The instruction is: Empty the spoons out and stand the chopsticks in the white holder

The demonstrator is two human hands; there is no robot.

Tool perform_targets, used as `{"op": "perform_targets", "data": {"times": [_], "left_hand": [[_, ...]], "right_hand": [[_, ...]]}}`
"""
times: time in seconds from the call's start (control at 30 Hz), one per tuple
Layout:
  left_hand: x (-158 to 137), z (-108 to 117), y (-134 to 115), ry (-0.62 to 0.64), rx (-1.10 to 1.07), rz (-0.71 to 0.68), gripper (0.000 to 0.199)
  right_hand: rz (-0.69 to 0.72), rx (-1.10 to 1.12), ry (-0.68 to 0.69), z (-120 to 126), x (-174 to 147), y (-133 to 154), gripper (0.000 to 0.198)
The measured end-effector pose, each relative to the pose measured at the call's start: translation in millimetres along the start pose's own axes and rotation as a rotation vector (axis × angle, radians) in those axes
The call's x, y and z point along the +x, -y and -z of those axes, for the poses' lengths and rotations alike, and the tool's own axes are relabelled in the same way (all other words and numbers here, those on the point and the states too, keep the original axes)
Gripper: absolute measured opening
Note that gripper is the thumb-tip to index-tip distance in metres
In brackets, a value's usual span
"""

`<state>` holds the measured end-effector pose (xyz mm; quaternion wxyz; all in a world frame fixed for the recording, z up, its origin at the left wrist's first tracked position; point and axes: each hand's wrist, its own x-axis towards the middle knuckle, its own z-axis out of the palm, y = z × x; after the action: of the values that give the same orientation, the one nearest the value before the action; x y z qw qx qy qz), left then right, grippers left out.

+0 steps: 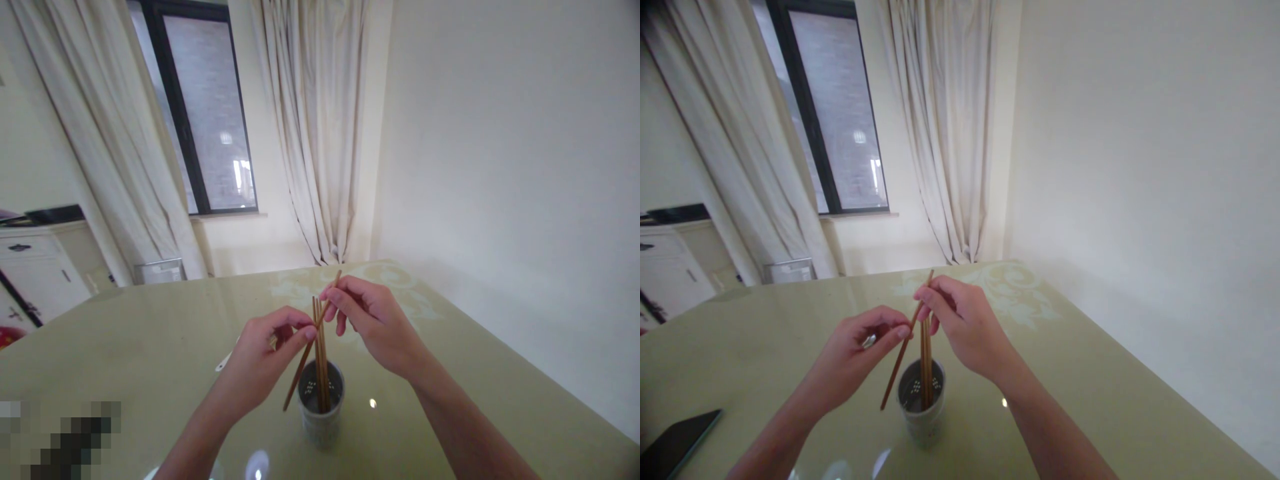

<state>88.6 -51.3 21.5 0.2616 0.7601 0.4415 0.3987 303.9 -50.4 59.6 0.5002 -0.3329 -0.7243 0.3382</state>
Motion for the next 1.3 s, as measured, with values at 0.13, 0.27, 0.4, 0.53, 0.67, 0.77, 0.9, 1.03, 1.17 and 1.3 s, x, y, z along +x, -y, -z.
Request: {"op": "perform_targets", "data": {"times": [0.13, 0.27, 0.4, 0.53, 0.67, 0.77, 0.9, 1.03, 1.17, 1.3], "left_hand": [[9, 13, 37, 0.044, 0.206, 0.081, 0.03], [10, 18, 81, 0.216, 0.688, 0.295, 0.02], [3, 12, 108, 0.328, 0.904, 0.447, 0.023], [-1, 10, 124, 0.353, 0.908, 0.469, 0.016], [-1, 10, 133, 0.355, 0.89, 0.487, 0.014], [-1, 9, 133, 0.352, 0.883, 0.49, 0.014], [-1, 9, 129, 0.343, 0.871, 0.493, 0.015], [-1, 8, 130, 0.343, 0.867, 0.497, 0.015], [-2, 8, 132, 0.354, 0.861, 0.495, 0.015], [-3, 7, 129, 0.37, 0.87, 0.489, 0.017]], "right_hand": [[0.042, -0.043, -0.144, 21, -2, 5, 0.029], [0.0, -0.133, -0.126, 31, 1, 1, 0.029], [-0.059, -0.241, -0.011, 23, 5, -7, 0.03], [-0.121, -0.302, 0.07, 12, 7, -14, 0.029], [-0.16, -0.347, 0.132, 6, 8, -21, 0.029], [-0.185, -0.37, 0.163, 4, 10, -25, 0.031], [-0.223, -0.374, 0.182, 4, 10, -28, 0.033], [-0.248, -0.356, 0.187, 4, 11, -32, 0.034], [-0.26, -0.358, 0.186, 3, 11, -37, 0.035], [-0.253, -0.422, 0.191, 2, 11, -39, 0.035]]}}
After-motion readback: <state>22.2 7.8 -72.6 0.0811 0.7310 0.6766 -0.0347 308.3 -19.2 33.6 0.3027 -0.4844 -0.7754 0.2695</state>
